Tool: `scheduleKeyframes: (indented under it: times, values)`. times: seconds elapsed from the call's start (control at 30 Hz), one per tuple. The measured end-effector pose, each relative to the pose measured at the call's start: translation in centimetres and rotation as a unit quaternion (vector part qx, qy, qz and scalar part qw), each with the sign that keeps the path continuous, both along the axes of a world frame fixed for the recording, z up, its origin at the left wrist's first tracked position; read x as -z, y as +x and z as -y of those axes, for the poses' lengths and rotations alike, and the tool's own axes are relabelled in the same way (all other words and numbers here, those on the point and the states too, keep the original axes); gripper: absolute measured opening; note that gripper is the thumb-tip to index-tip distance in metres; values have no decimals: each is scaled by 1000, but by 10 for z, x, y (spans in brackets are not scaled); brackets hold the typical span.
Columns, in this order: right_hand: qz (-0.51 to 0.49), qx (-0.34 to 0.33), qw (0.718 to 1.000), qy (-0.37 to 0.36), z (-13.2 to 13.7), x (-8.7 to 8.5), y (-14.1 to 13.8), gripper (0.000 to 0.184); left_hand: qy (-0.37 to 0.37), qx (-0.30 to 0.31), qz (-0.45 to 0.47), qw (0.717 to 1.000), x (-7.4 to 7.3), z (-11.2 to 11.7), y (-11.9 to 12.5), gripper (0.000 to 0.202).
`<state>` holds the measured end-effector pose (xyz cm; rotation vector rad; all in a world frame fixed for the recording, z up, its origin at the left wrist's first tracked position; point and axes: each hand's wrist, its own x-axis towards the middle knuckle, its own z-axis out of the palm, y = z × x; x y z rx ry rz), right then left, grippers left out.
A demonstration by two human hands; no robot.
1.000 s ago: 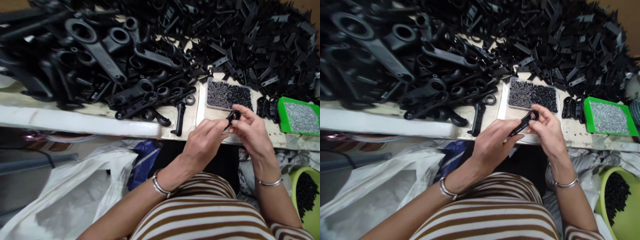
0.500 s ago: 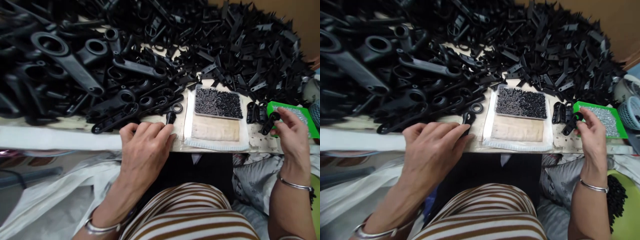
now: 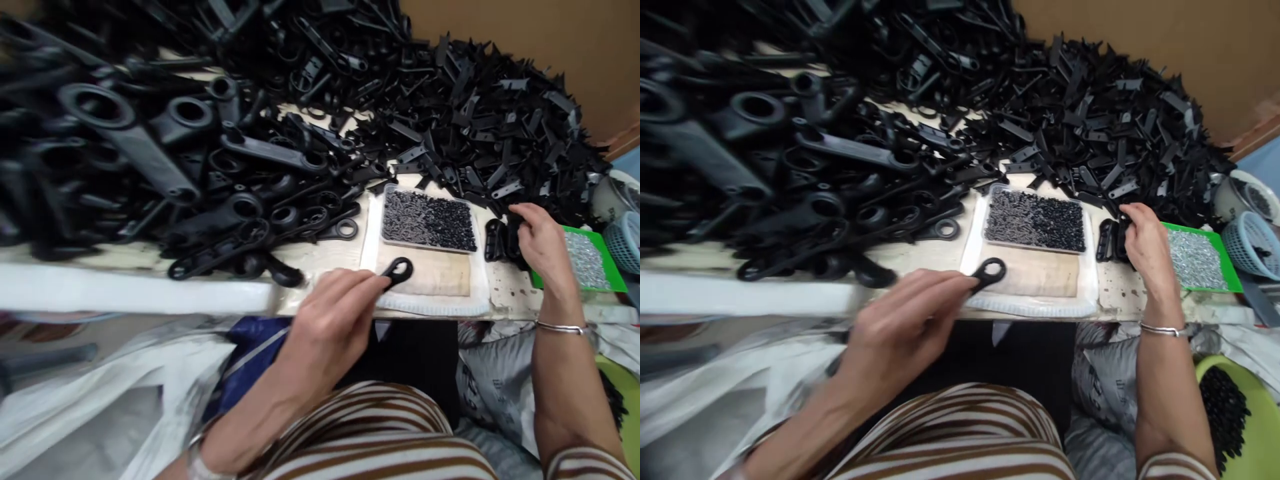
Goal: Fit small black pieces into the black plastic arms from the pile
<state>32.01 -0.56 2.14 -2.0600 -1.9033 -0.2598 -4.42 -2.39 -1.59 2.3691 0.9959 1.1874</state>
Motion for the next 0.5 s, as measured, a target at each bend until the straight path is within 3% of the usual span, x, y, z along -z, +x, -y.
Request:
scheduleKeyframes:
  times: [0.1,0.27,0.4,0.5]
  values:
    - [41,-4,999,-27,1,6,-1,41,-65,26,32,997,6,-5,12,18]
    - [-8,11,1000,-1,17,-3,-22,36,-120,40,21,992,10,-14,13,17]
    - [-72,-61,996,-1,26,-10,-59,30,-127,42,11,991,12,-16,12,18]
    - [-131,-121,982,-63,29,-9,-87,26,-127,45,1,991,13,-18,13,18]
